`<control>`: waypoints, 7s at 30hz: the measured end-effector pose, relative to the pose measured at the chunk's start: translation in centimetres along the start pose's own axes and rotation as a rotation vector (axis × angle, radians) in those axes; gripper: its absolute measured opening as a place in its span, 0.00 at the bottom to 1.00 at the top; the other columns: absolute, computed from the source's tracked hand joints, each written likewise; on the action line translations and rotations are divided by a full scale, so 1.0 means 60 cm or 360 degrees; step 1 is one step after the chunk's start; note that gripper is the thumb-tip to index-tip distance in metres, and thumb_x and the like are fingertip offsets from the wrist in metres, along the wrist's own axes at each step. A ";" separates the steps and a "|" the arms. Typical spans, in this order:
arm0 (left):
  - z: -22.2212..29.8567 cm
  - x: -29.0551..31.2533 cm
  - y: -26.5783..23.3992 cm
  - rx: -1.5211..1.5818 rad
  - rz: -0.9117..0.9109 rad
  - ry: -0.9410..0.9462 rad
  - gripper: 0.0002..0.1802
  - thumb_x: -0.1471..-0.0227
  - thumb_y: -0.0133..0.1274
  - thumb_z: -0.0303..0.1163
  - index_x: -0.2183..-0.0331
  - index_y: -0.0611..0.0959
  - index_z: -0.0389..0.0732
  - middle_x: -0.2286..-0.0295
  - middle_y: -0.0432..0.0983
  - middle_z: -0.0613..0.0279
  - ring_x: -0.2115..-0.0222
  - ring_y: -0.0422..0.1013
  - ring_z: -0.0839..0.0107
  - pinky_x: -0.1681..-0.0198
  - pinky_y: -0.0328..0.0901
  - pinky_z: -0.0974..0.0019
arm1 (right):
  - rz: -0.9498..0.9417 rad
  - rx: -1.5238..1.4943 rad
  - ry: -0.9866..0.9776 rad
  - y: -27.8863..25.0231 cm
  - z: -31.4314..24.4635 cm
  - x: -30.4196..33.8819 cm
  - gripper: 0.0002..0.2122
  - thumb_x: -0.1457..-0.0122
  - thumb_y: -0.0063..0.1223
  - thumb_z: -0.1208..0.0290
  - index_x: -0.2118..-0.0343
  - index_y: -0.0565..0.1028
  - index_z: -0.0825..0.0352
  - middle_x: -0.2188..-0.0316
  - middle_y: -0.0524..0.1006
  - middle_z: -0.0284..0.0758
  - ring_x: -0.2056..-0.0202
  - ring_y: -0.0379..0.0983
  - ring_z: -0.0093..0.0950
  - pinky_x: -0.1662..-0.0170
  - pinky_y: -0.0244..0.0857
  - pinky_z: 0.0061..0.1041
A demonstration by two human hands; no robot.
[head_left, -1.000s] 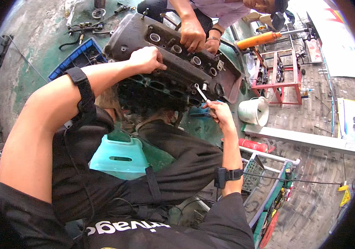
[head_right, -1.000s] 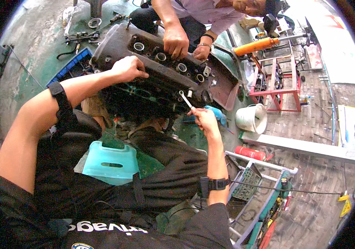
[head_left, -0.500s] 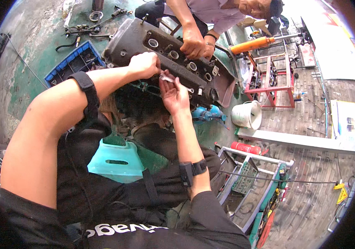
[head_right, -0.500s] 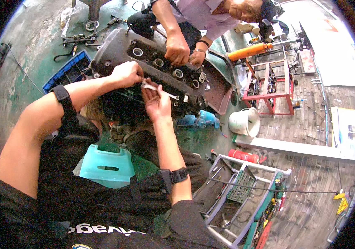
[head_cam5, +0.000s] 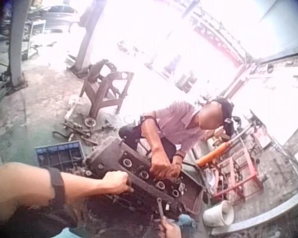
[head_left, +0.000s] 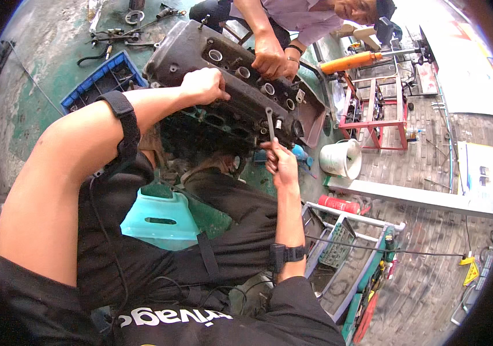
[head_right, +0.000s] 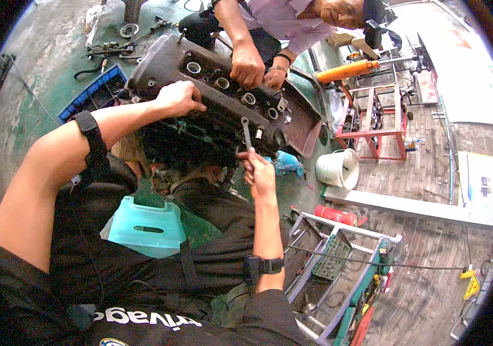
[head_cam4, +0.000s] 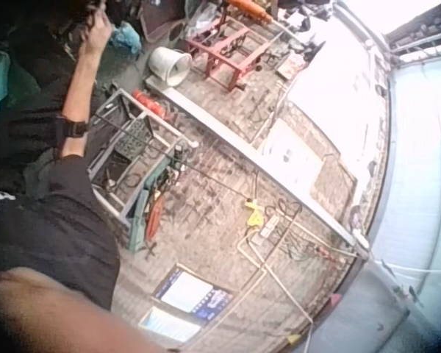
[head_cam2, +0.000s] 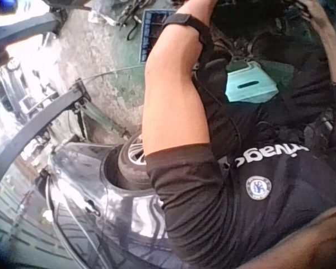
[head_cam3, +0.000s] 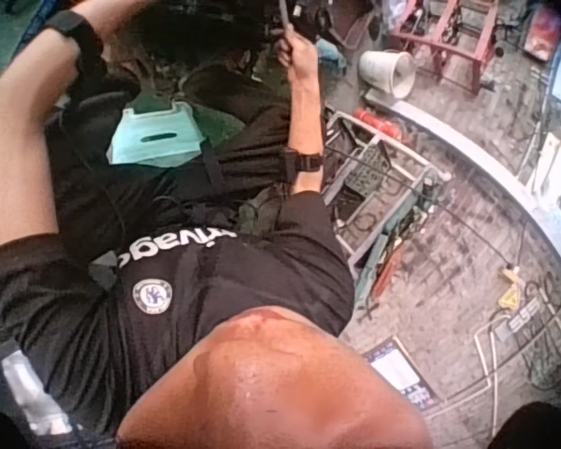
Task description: The person uses a wrench to loosen and remove bolts from a car engine block while another person assists by holding the engine. The person repeatedly positions the wrench, turns it, and removes bolts one by one.
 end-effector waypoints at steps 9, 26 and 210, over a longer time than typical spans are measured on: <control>0.001 0.001 -0.003 0.0000 -0.0056 -0.0030 0.23 0.62 0.60 0.53 0.69 0.83 0.44 0.69 0.78 0.54 0.66 0.74 0.57 0.61 0.67 0.58 | 0.0282 0.1042 -0.0280 -0.120 -0.008 -0.043 0.13 0.43 0.52 0.62 0.69 0.80 0.68 0.86 0.63 0.18 0.84 0.51 0.10 0.81 0.44 0.14; -0.004 -0.001 0.000 0.0031 0.0017 0.0019 0.22 0.61 0.59 0.52 0.71 0.83 0.43 0.74 0.77 0.54 0.69 0.74 0.57 0.62 0.67 0.58 | -0.0024 0.0279 0.0496 -0.037 0.021 -0.012 0.16 0.38 0.43 0.58 0.75 0.69 0.68 0.92 0.56 0.25 0.91 0.48 0.19 0.87 0.43 0.23; -0.003 -0.002 -0.001 0.0043 -0.0004 0.0089 0.22 0.60 0.58 0.52 0.70 0.84 0.43 0.81 0.77 0.56 0.76 0.74 0.60 0.66 0.68 0.59 | -0.0108 0.0628 0.0069 -0.086 -0.019 -0.018 0.14 0.39 0.46 0.63 0.70 0.77 0.69 0.92 0.59 0.23 0.90 0.49 0.13 0.86 0.41 0.17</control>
Point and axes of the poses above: each hand's wrist, its own x-axis away from the middle knuckle, its own y-axis out of the palm, z = x × y, the point moved 5 cm from there along -x, towards the middle knuckle
